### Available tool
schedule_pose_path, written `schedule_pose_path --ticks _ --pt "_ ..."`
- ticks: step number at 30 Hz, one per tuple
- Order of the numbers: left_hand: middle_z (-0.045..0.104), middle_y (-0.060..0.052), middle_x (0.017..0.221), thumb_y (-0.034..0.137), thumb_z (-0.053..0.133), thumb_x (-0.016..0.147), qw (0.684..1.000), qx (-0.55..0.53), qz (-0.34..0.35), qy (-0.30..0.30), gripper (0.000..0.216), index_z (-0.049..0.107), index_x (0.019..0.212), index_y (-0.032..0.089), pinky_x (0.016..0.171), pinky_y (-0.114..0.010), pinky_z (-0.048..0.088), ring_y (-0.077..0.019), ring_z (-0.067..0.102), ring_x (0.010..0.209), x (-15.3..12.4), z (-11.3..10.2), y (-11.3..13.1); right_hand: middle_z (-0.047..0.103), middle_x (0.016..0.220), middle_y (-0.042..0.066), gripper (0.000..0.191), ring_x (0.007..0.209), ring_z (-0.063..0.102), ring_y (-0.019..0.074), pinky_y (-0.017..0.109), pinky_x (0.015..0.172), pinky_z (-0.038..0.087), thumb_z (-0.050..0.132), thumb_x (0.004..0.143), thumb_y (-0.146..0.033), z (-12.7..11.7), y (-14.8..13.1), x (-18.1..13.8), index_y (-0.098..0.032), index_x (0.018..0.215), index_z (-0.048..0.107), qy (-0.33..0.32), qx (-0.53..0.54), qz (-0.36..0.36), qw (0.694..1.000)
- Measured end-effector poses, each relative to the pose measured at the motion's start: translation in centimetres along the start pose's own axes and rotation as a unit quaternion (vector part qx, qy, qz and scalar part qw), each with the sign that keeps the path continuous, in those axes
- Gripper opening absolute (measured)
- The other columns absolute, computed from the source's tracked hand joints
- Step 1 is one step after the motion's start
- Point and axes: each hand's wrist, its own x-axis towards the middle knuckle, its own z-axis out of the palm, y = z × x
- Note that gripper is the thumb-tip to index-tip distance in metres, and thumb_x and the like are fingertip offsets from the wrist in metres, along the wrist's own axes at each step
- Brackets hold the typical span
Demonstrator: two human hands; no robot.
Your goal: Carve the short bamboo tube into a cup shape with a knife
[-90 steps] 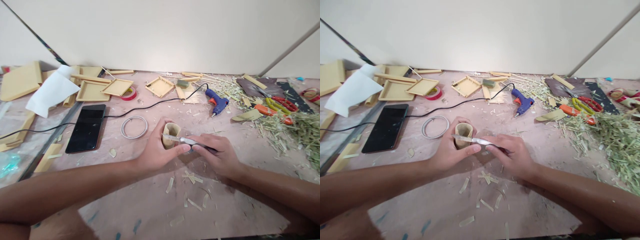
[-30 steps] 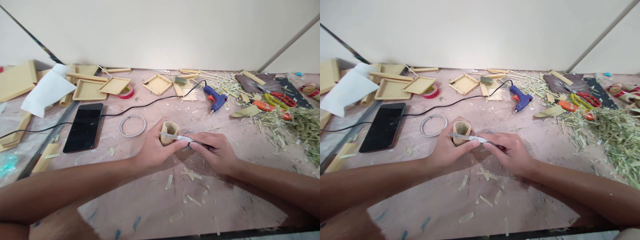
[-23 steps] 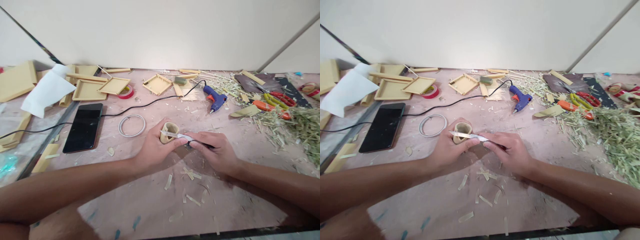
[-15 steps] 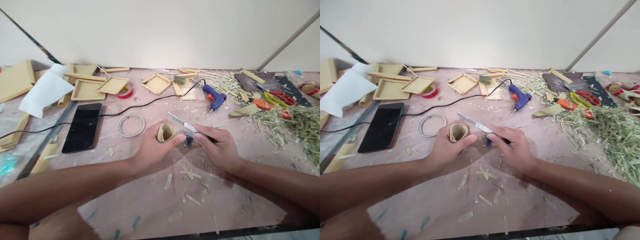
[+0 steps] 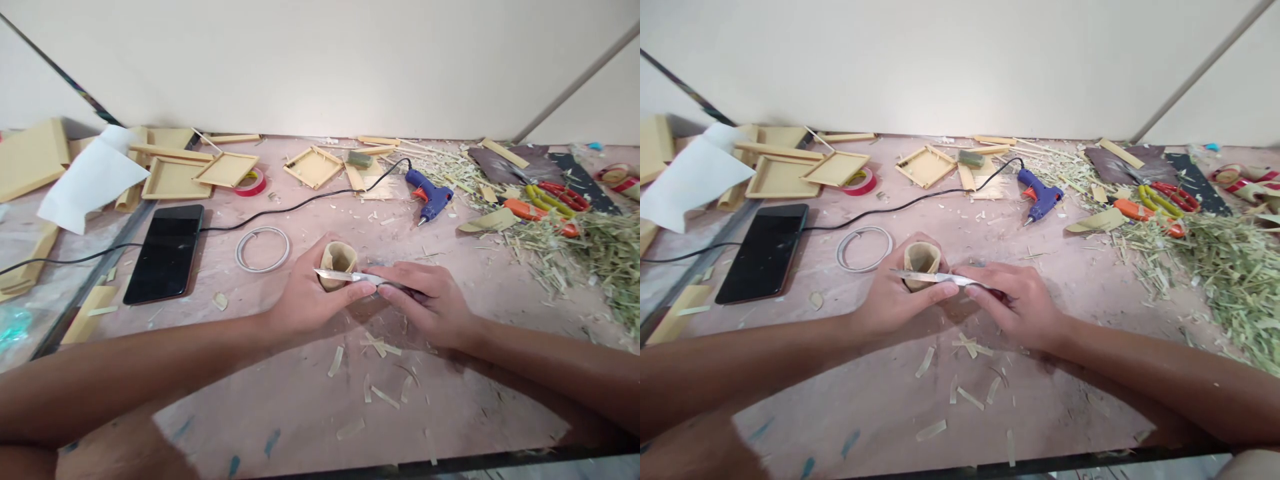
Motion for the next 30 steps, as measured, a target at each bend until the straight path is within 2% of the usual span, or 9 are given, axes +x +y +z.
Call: schedule_pose_path --ticks 7,11,14,16,19,23,27,30 --pt "0.06 0.005 0.072 0.034 0.095 0.078 0.997 -0.041 -0.068 0.012 0.04 0.058 0.084 0.02 0.06 -0.025 0.043 -0.0099 0.054 0.065 -0.1 0.2 0.0 0.086 0.108 0.005 0.032 0.085 0.079 0.0147 0.024 0.076 0.061 0.064 0.107 -0.015 0.0 0.1 -0.1 -0.021 0.135 0.079 0.008 -0.006 0.0 1.0" --pt "0.056 0.006 0.062 0.029 0.09 0.08 0.998 -0.027 -0.061 0.019 0.034 0.059 0.075 0.019 0.053 -0.023 0.039 -0.0084 0.048 0.057 0.1 0.3 0.5 0.085 0.098 0.002 0.033 0.078 0.076 0.0145 0.024 0.071 0.06 0.067 0.106 -0.014 0.1 0.1 0.0 -0.026 0.133 0.081 0.027 -0.014 0.01 0.999" --pt "0.052 0.005 0.056 0.03 0.086 0.082 0.999 -0.017 -0.046 0.022 0.037 0.057 0.064 0.018 0.049 -0.023 0.035 -0.0077 0.044 0.052 0.3 0.3 0.6 0.087 0.106 0.003 0.031 0.087 0.08 0.0164 0.026 0.079 0.062 0.068 0.105 -0.014 0.1 0.2 0.1 -0.027 0.128 0.083 0.068 -0.009 0.026 0.997" --pt "0.053 0.004 0.057 0.031 0.088 0.082 0.999 -0.011 -0.032 0.016 0.039 0.056 0.062 0.018 0.049 -0.024 0.036 -0.0083 0.046 0.053 0.4 0.1 0.4 0.087 0.111 0.003 0.029 0.091 0.081 0.0169 0.026 0.083 0.062 0.067 0.105 -0.014 0.0 0.1 0.2 -0.028 0.125 0.084 0.077 -0.001 0.032 0.997" --pt "0.06 0.004 0.064 0.031 0.093 0.079 0.999 -0.028 -0.02 0.0 0.035 0.06 0.077 0.019 0.053 -0.025 0.04 -0.0095 0.05 0.056 0.5 -0.4 0.1 0.087 0.112 0.003 0.03 0.092 0.081 0.0162 0.026 0.084 0.062 0.067 0.105 -0.015 -0.1 0.0 0.2 -0.028 0.126 0.084 0.06 0.012 0.026 0.998" --pt "0.063 0.005 0.077 0.025 0.099 0.072 0.999 -0.047 0.001 -0.018 0.047 0.059 0.095 0.021 0.059 -0.025 0.043 -0.0106 0.054 0.064 0.4 -0.9 -0.2 0.086 0.116 0.004 0.034 0.094 0.08 0.0161 0.026 0.085 0.061 0.063 0.107 -0.016 -0.3 -0.1 0.1 -0.027 0.134 0.08 0.012 0.016 0.013 1.0" --pt "0.06 0.003 0.086 0.027 0.099 0.074 0.998 -0.007 0.053 -0.021 0.047 0.059 0.098 0.022 0.067 -0.027 0.045 -0.0126 0.056 0.074 0.3 -0.9 -0.1 0.085 0.119 0.005 0.037 0.094 0.079 0.017 0.028 0.083 0.06 0.058 0.11 -0.019 -0.3 -0.1 0.1 -0.028 0.143 0.075 -0.043 0.008 0.014 0.999" --pt "0.059 0.002 0.088 0.03 0.098 0.076 0.997 0.005 0.07 -0.016 0.043 0.06 0.094 0.021 0.069 -0.028 0.044 -0.013 0.055 0.075 0.3 -0.7 0.1 0.085 0.121 0.006 0.038 0.098 0.079 0.018 0.029 0.086 0.06 0.058 0.111 -0.021 -0.2 0.1 0.1 -0.027 0.145 0.073 -0.054 0.015 0.003 0.998"
